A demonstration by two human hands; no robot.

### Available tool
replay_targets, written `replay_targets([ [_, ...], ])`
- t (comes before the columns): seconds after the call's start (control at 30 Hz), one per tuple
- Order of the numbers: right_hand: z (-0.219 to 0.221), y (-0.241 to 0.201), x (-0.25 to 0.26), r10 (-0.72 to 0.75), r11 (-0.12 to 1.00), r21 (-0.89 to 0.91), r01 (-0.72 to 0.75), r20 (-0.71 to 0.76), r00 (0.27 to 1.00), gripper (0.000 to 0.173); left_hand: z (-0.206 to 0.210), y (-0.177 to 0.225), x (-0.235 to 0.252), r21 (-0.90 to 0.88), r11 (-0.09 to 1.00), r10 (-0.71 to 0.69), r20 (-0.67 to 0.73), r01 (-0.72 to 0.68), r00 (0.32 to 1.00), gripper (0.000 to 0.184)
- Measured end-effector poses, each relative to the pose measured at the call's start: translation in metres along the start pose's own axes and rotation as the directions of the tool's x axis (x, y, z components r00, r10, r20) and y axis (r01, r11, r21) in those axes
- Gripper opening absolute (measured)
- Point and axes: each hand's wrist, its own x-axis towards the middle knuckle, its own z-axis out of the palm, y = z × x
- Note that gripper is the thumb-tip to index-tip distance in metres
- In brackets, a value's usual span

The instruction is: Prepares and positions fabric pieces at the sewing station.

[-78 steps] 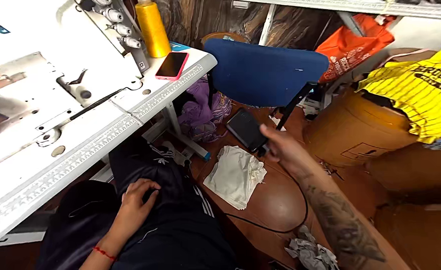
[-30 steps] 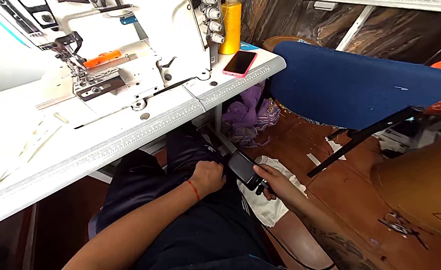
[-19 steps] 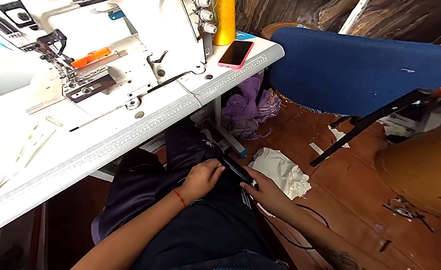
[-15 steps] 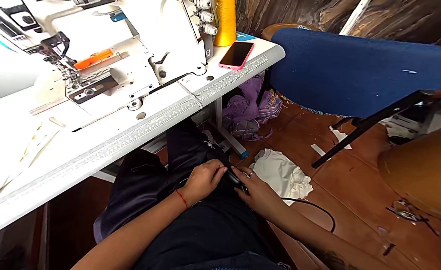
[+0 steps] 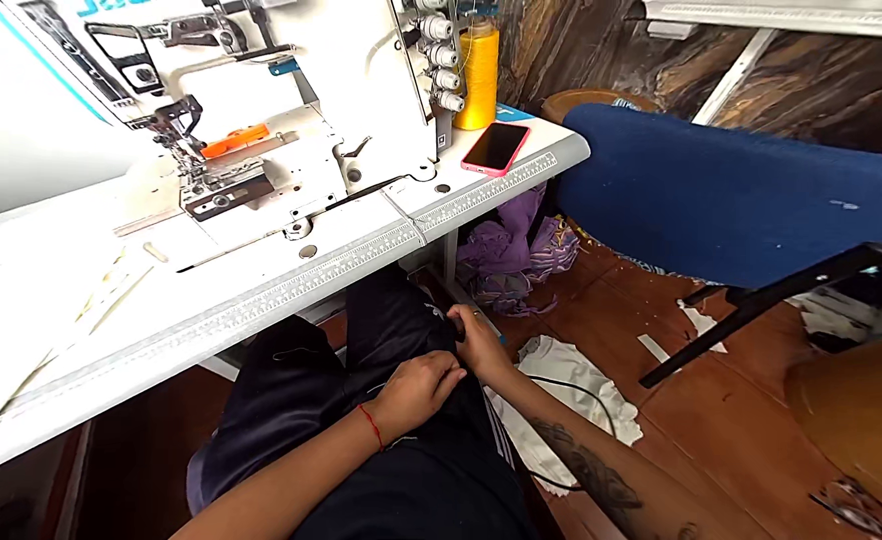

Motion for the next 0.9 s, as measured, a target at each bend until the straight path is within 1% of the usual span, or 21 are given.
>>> replay_targets([
  [0.07,0.008,-0.008,0.023,-0.017,0.999,-0.044,0.016,-0.033,0.999,0.033,-0.001,-0.003,0.004,-0.02,0.999,-0.044,0.005,0.045,0.999,0.042],
  [0.17,0.018,-0.019,0.045,-0.06,0.989,-0.137,0.051,-0.066,0.996,0.035,-0.003,-0.007,0.009,-0.059,0.986,-0.152,0.029,0.154,0.988,0.042],
  [0.2,0.019,-0.018,0.05,-0.077,0.989,-0.131,0.07,-0.052,0.996,0.035,-0.005,-0.008,0.009,-0.07,0.982,-0.172,0.038,0.175,0.984,0.042],
  [0.23,0.016,-0.017,0.052,-0.091,0.991,-0.098,0.09,-0.001,0.996,0.035,-0.007,-0.008,0.008,-0.082,0.981,-0.172,0.046,0.175,0.984,0.041],
  [0.3,0.0,-0.01,0.048,-0.145,0.989,-0.003,0.148,0.178,0.973,0.04,-0.008,-0.008,0.002,-0.096,0.986,-0.128,0.061,0.134,0.99,0.038],
  [0.37,-0.021,0.001,0.04,-0.172,0.985,0.054,0.163,0.359,0.917,0.053,-0.01,-0.006,-0.003,-0.127,0.988,-0.082,0.077,0.091,0.994,0.033],
  [0.4,-0.033,0.003,0.033,-0.159,0.987,0.041,0.157,0.43,0.889,0.054,-0.012,-0.005,-0.006,-0.156,0.985,-0.066,0.076,0.077,0.995,0.031],
  [0.43,-0.046,0.001,0.025,-0.148,0.987,0.008,0.163,0.46,0.876,0.051,-0.015,-0.005,-0.009,-0.186,0.98,-0.054,0.065,0.065,0.996,0.03],
  [0.47,-0.061,-0.006,0.018,-0.162,0.98,-0.031,0.196,0.443,0.882,0.044,-0.019,-0.004,-0.011,-0.214,0.975,-0.047,0.047,0.056,0.998,0.03],
  [0.5,-0.076,-0.02,0.011,-0.209,0.968,-0.05,0.247,0.389,0.897,0.039,-0.023,-0.005,-0.013,-0.234,0.971,-0.046,0.024,0.05,0.999,0.03],
  [0.53,-0.089,-0.037,0.005,-0.287,0.95,-0.028,0.311,0.316,0.904,0.036,-0.027,-0.007,-0.015,-0.254,0.966,-0.05,0.007,0.05,0.999,0.03],
  [0.57,-0.098,-0.057,0.0,-0.379,0.922,0.017,0.387,0.244,0.893,0.035,-0.031,-0.009,-0.019,-0.277,0.96,-0.054,-0.005,0.051,0.999,0.03],
  [0.63,-0.103,-0.105,-0.001,-0.538,0.843,0.109,0.527,0.147,0.83,0.034,-0.044,-0.014,-0.029,-0.317,0.948,-0.056,-0.029,0.044,0.998,0.029],
  [0.7,-0.092,-0.152,0.009,-0.644,0.765,0.152,0.626,0.157,0.748,0.031,-0.063,-0.018,-0.043,-0.345,0.938,-0.042,-0.114,0.001,0.993,0.027],
  [0.77,-0.067,-0.19,0.021,-0.716,0.698,0.234,0.677,0.233,0.658,0.026,-0.085,-0.022,-0.063,-0.334,0.939,-0.004,-0.267,-0.088,0.964,0.024],
  [0.83,-0.041,-0.222,0.034,-0.755,0.655,0.31,0.689,0.307,0.579,0.023,-0.112,-0.024,-0.088,-0.262,0.95,0.048,-0.412,-0.169,0.91,0.022],
  [0.9,-0.017,-0.245,0.044,-0.772,0.634,0.336,0.697,0.331,0.543,0.02,-0.144,-0.028,-0.12,-0.176,0.966,0.074,-0.516,-0.19,0.853,0.023],
])
